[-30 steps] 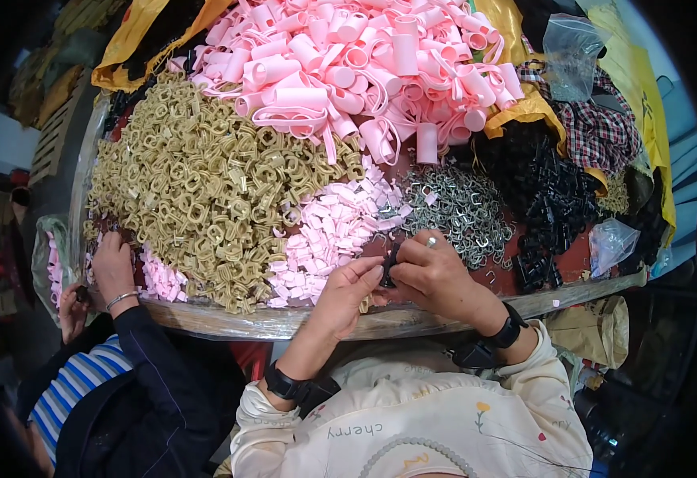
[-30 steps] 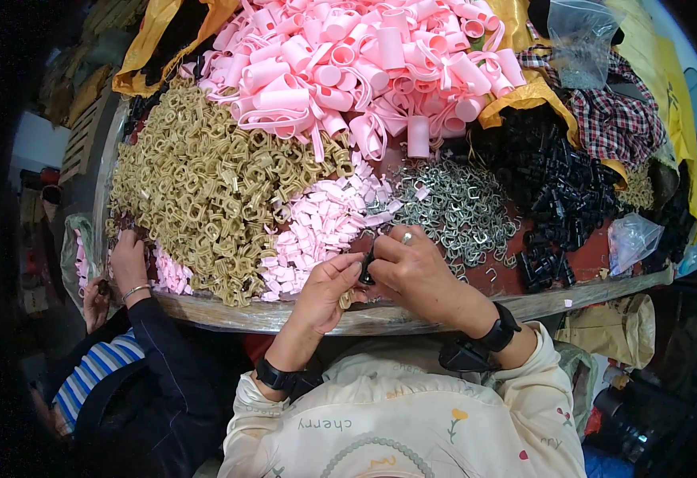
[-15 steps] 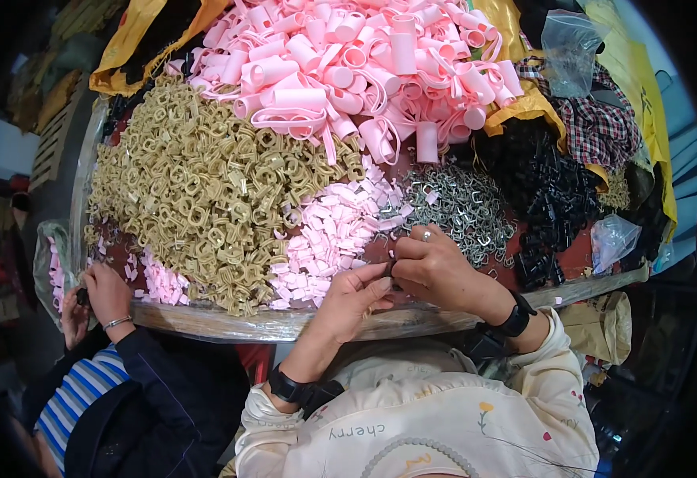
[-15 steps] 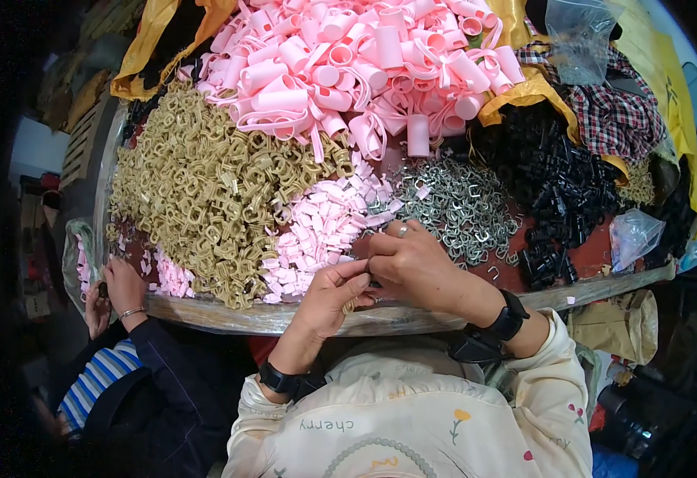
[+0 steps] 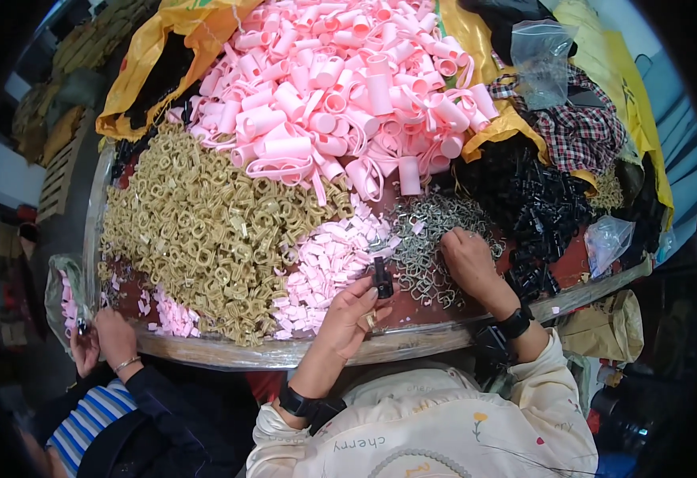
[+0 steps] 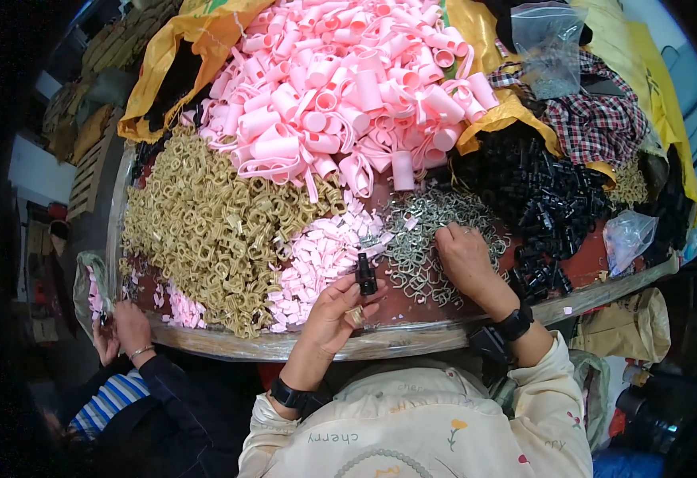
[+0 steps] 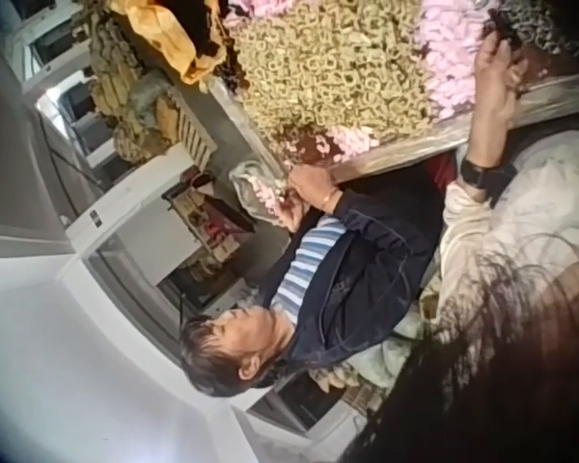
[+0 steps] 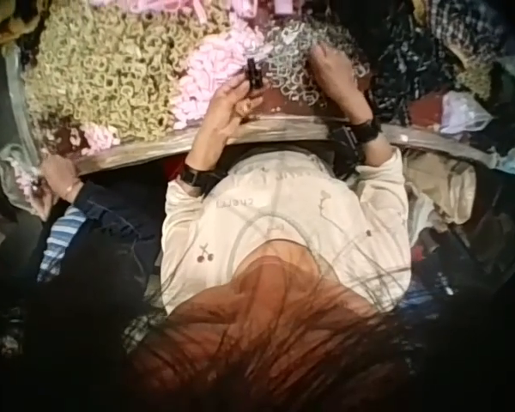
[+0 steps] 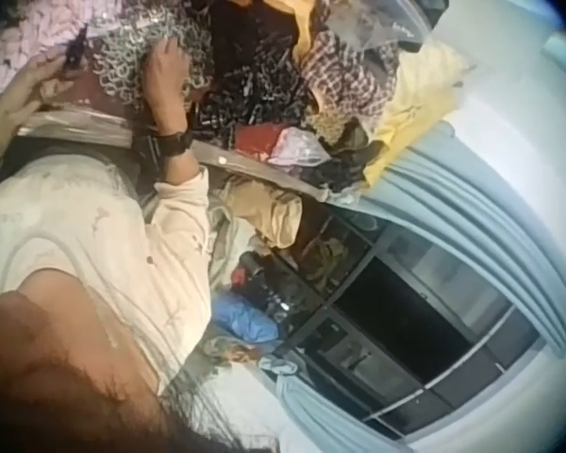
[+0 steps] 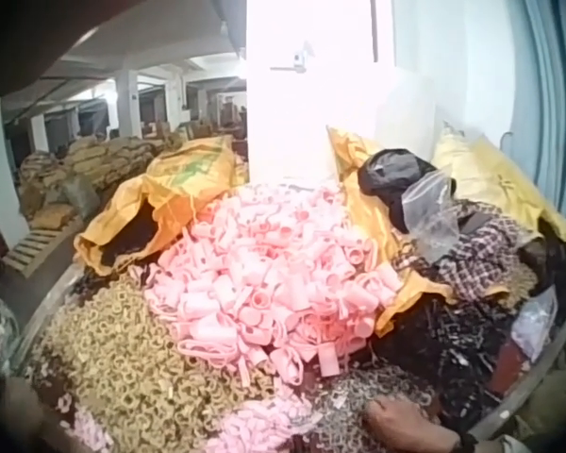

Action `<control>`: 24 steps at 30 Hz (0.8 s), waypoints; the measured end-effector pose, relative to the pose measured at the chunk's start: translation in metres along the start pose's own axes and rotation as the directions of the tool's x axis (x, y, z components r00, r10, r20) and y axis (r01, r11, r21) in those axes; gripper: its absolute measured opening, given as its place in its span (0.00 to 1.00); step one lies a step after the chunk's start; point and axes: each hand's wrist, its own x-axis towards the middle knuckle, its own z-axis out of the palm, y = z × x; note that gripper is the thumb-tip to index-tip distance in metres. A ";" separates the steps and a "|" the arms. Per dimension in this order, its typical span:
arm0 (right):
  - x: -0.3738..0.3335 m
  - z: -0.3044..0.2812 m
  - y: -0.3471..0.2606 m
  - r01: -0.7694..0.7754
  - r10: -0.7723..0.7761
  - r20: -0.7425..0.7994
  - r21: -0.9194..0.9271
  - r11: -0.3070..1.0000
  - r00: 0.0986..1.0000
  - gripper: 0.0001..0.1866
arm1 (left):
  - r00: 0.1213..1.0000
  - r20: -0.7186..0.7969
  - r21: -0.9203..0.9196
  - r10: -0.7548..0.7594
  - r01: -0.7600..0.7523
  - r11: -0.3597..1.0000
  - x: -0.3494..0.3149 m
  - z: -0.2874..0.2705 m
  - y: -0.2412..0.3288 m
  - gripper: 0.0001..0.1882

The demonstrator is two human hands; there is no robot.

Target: The person assembles components by hand by pressing a metal clip into a black plastic part and then sliding a pink plastic sleeve over it. This process is repeated multiple times, with the finished units being placed back onto the table.

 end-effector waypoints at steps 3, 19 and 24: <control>-0.001 -0.001 -0.003 -0.096 0.172 -0.138 0.439 0.893 0.975 0.03 | 0.991 0.045 0.074 0.123 -0.126 0.989 0.003 -0.007 0.001 0.15; 0.006 -0.006 -0.057 -0.557 -0.117 0.621 0.585 -0.590 0.775 0.05 | 0.974 0.186 -0.026 0.128 -0.126 0.992 0.002 0.000 0.005 0.18; 0.008 -0.008 -0.066 -0.480 -0.001 0.571 0.691 -0.541 0.821 0.05 | 0.977 0.147 -0.086 0.154 -0.143 0.986 0.002 0.005 0.003 0.18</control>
